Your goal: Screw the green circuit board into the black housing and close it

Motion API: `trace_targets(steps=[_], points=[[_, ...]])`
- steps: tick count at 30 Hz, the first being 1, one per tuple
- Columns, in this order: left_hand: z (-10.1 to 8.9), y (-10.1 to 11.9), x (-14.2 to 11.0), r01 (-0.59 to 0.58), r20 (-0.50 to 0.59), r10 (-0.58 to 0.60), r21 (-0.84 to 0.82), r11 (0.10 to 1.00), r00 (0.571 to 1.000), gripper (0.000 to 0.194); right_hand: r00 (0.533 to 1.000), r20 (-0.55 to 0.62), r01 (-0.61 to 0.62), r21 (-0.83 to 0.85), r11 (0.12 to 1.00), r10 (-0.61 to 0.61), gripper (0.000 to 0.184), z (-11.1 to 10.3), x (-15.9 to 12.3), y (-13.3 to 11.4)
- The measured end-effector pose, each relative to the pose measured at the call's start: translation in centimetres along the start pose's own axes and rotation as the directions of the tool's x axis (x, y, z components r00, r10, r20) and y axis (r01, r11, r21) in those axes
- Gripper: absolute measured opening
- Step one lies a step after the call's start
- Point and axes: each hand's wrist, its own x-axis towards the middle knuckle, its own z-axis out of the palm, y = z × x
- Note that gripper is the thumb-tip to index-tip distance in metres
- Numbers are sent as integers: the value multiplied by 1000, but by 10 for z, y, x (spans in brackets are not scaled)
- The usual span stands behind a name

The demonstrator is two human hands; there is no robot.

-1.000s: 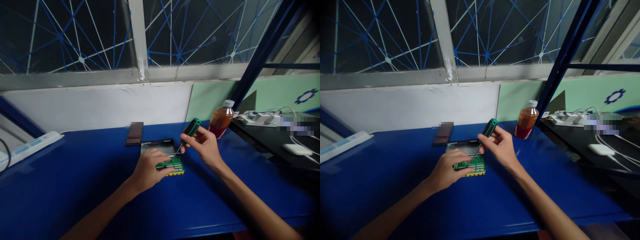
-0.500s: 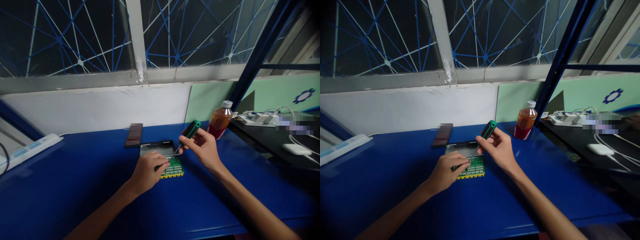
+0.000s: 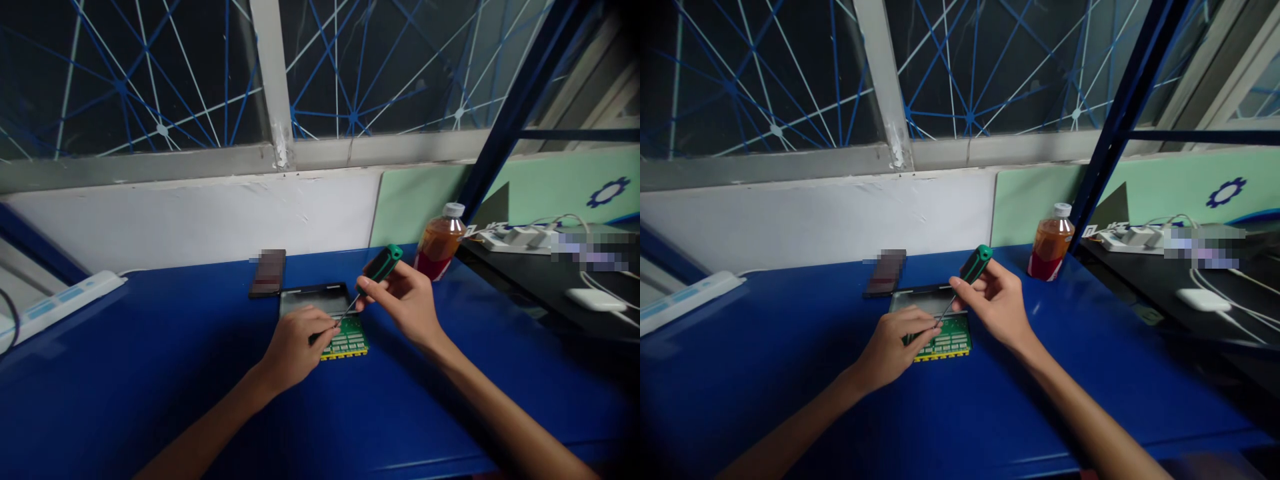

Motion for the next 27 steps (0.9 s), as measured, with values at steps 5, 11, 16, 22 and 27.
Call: trace_targets(steps=[5,11,16,22,27], points=[[-1,0,1,-5,5,5,20,1000,1000,17,1000,-10,9,-2,1000,-9,23,0,-1,-2],[-3,3,1,6,25,-7,37,999,1000,20,999,-11,31,-29,999,-31,19,0,-2,-2],[-3,4,0,4,37,-7,74,997,999,22,999,-22,35,-34,999,-36,20,0,-1,-4],[-3,3,0,5,34,-6,55,998,999,23,998,-35,48,-16,999,-48,19,1,-1,-7],[-3,3,0,20,40,-21,38,999,999,21,998,-28,59,-14,998,-59,19,1,-3,-5]])
